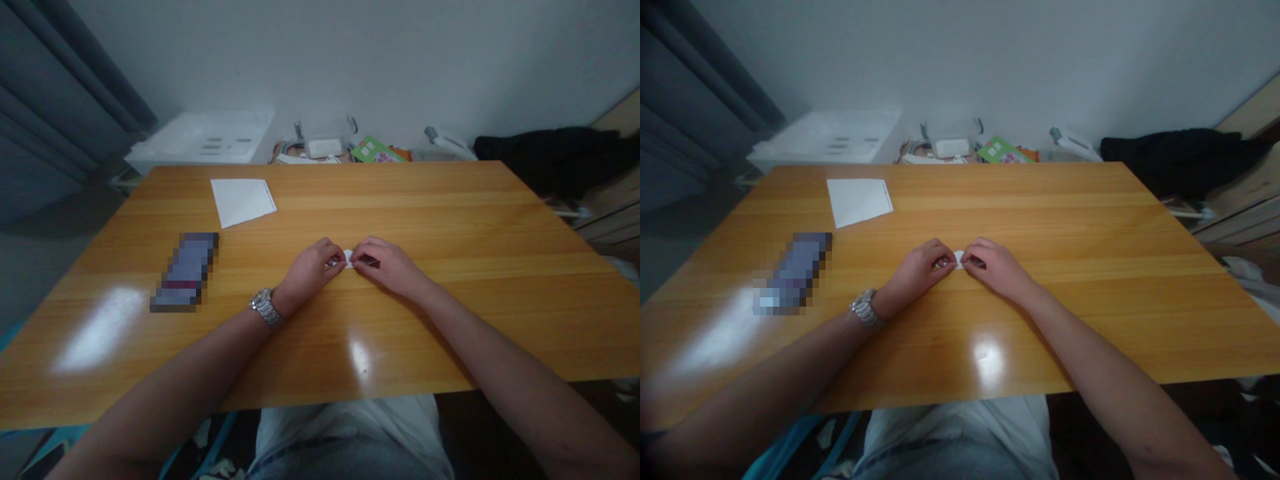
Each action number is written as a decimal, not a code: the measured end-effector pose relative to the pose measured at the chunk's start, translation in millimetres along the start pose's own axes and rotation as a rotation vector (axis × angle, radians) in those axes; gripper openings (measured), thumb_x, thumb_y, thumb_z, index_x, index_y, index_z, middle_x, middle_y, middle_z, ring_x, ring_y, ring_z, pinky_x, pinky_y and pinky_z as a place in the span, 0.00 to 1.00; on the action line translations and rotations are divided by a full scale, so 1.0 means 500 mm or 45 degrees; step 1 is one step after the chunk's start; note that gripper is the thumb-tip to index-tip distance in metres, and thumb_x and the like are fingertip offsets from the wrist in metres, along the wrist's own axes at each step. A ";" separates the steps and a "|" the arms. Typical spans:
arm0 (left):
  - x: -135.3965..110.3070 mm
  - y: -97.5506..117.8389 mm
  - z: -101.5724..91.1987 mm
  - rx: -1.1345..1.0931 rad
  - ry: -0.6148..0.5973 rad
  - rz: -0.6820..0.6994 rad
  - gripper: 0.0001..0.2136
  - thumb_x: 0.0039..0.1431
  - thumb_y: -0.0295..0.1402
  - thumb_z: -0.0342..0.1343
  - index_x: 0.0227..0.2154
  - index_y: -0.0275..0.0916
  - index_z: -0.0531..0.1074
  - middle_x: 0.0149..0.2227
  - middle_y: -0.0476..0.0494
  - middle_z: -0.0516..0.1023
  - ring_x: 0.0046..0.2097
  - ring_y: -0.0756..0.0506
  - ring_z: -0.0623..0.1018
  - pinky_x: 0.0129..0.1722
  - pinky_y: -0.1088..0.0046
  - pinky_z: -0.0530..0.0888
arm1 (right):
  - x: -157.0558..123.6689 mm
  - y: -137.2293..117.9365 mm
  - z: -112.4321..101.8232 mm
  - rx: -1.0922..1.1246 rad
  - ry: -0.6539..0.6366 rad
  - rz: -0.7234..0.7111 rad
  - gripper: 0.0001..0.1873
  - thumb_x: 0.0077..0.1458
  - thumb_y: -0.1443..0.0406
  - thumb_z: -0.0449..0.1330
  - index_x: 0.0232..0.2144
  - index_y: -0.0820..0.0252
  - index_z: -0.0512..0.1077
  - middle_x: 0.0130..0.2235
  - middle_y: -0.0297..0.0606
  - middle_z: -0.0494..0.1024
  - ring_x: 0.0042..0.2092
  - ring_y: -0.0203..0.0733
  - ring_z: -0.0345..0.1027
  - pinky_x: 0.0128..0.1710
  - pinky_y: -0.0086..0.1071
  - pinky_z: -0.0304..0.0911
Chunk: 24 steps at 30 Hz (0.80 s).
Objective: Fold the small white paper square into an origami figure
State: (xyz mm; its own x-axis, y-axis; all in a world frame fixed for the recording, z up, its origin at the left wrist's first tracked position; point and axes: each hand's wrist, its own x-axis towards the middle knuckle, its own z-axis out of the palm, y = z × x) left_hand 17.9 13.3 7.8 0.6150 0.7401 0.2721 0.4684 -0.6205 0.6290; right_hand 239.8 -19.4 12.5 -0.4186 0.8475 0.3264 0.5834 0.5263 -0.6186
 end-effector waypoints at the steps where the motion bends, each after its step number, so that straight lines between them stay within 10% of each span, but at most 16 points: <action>1: 0.000 0.001 0.001 -0.014 0.008 -0.010 0.04 0.65 0.31 0.57 0.36 0.37 0.76 0.38 0.45 0.74 0.39 0.48 0.76 0.41 0.72 0.74 | 0.000 0.001 0.000 -0.008 0.000 -0.014 0.05 0.64 0.67 0.60 0.36 0.57 0.77 0.40 0.41 0.77 0.42 0.43 0.72 0.43 0.37 0.68; 24: -0.009 -0.001 -0.020 0.502 -0.021 0.250 0.12 0.72 0.33 0.49 0.47 0.39 0.77 0.51 0.39 0.76 0.50 0.43 0.76 0.52 0.63 0.74 | -0.009 0.009 -0.005 -0.428 -0.140 -0.228 0.16 0.66 0.65 0.58 0.54 0.55 0.77 0.57 0.47 0.78 0.56 0.54 0.74 0.57 0.52 0.70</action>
State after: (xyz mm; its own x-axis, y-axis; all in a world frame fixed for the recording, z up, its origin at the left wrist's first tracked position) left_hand 8.7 13.0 13.4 0.7252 0.5958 0.3451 0.5459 -0.8030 0.2393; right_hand 246.2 -20.7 10.0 -0.5959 0.7375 0.3178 0.6820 0.6737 -0.2847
